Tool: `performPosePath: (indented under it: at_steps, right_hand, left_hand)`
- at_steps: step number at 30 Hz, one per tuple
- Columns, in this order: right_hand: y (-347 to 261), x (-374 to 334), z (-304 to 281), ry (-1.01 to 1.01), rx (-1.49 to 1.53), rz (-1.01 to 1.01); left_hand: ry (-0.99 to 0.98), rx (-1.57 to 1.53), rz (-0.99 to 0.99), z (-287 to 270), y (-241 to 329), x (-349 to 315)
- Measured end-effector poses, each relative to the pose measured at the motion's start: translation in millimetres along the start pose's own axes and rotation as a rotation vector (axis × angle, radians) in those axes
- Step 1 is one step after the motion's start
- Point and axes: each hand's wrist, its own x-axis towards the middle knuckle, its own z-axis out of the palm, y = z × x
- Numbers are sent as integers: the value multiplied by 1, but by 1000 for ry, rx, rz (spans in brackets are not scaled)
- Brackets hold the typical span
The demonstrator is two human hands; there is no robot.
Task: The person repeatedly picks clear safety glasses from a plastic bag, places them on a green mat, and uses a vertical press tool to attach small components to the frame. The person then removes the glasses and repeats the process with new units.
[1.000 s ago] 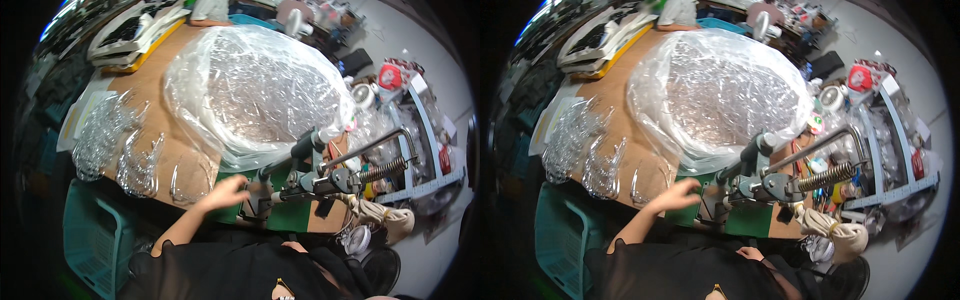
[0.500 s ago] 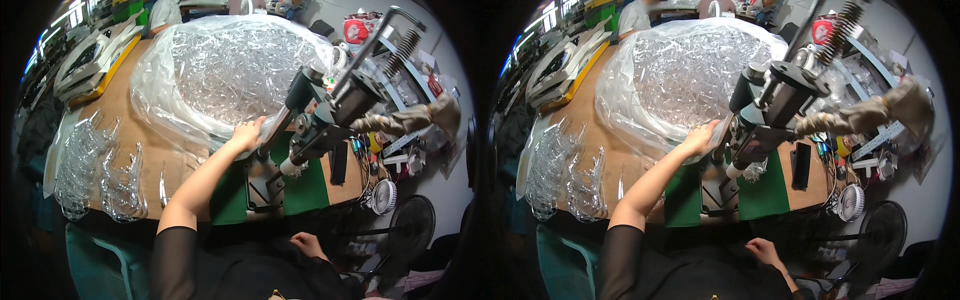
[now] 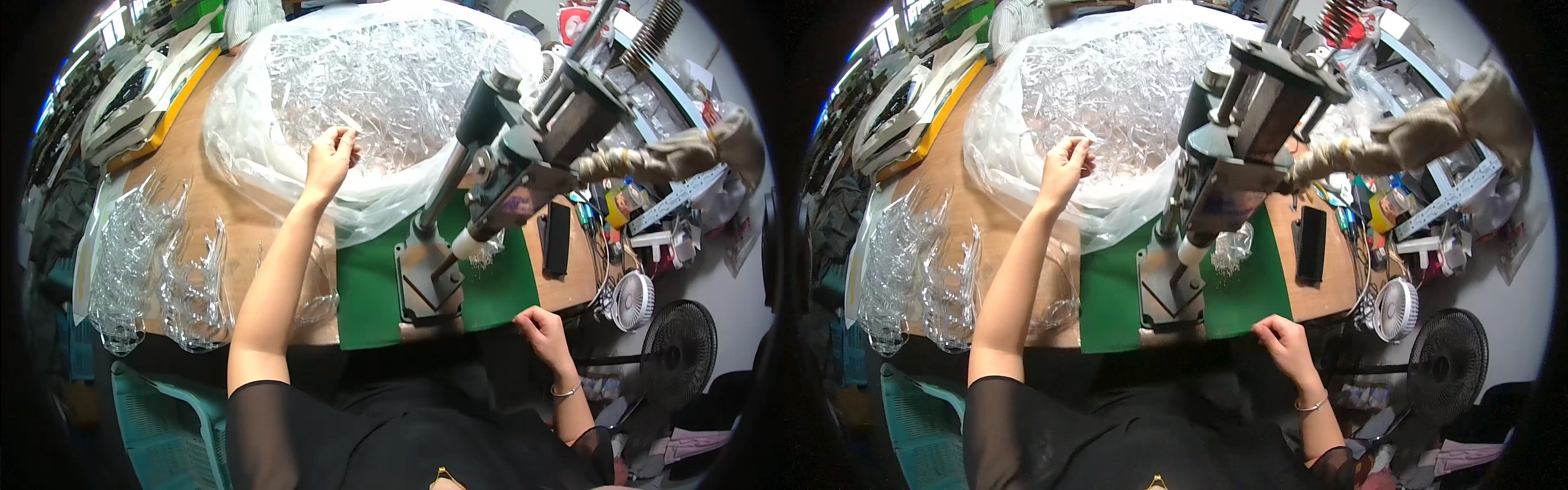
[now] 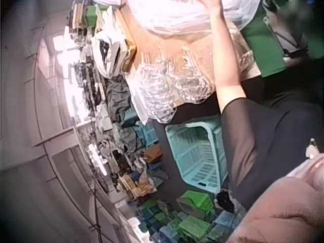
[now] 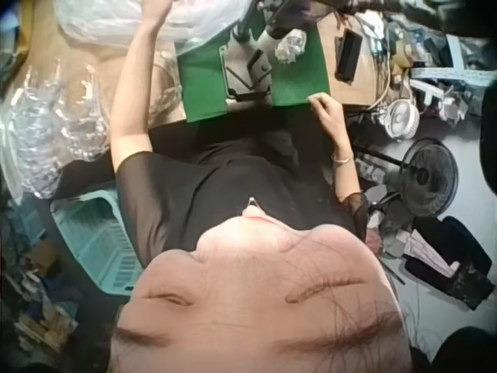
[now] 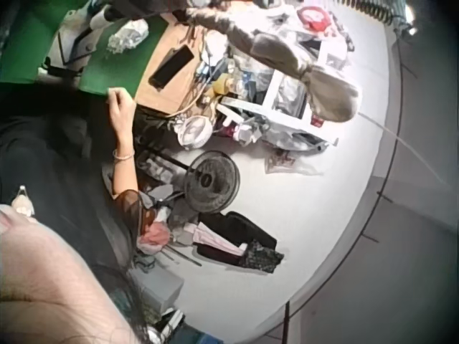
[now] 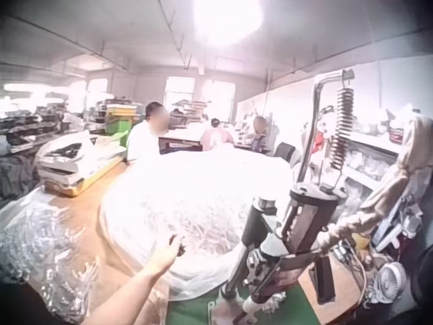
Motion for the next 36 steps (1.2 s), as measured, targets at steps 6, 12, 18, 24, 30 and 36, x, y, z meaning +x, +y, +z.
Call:
performPosePath:
  at_steps: [6, 12, 18, 24, 30, 36]
  right_hand:
    - [11, 42, 48, -127, -216, -442]
    - [59, 61, 5, 253, -277, -172]
    - [81, 67, 83, 421, -360, -466]
    - [91, 72, 89, 502, -299, -398]
    - [85, 66, 77, 408, -410, -394]
    - [53, 84, 51, 100, -586, -567]
  left_hand:
    - [120, 45, -262, -39, -18, 39]
    - [352, 728, 295, 7, 22, -17]
    - [-28, 1069, 252, 60, -41, -2]
    - [-271, 834, 431, 32, -52, 38]
    - [-244, 696, 404, 3, 58, 12]
    - [-159, 777, 394, -18, 105, -75]
